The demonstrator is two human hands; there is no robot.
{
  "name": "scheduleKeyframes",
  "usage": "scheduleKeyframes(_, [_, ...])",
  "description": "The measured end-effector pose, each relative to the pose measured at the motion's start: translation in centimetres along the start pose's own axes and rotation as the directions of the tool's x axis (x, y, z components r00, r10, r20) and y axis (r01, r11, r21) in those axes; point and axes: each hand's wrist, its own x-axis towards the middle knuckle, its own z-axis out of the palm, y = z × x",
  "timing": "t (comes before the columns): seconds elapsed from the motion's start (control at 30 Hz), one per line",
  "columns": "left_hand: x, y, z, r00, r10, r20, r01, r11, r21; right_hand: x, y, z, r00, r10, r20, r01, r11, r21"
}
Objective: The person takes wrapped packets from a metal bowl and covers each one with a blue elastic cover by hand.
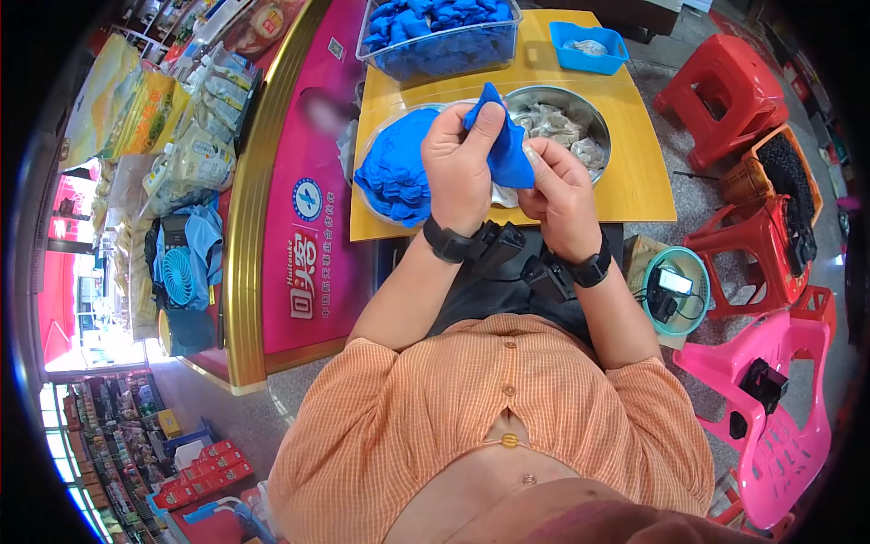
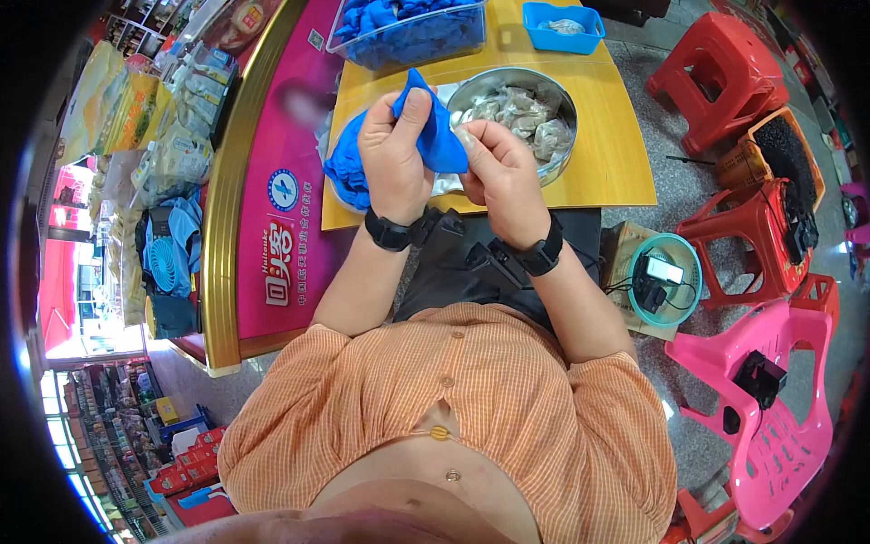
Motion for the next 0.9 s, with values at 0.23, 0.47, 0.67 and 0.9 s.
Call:
scheduleKeyframes(0.23, [0.5,0.8,0.0,0.997,-0.07,0.013,0.07,0.997,-0.044,0.4,-0.8,-0.1,0.999,-0.042,-0.022,0.041,0.996,-0.079])
scheduleKeyframes(0.47, [1.2,2.0,-0.4,0.989,-0.131,0.071,0.12,0.982,0.144,0.7,-2.6,-2.2,0.969,-0.244,0.041,0.218,0.761,-0.611])
scheduleKeyframes(0.67, [0.2,1.6,0.4,0.973,-0.163,0.162,0.128,0.971,0.204,0.3,-1.1,-0.9,0.921,-0.389,0.024,0.306,0.682,-0.665])
scheduleKeyframes(0.9, [1.0,1.7,-0.8,0.948,-0.214,0.238,0.146,0.95,0.276,0.7,-1.3,-0.5,0.996,-0.082,0.031,0.088,0.95,-0.298])
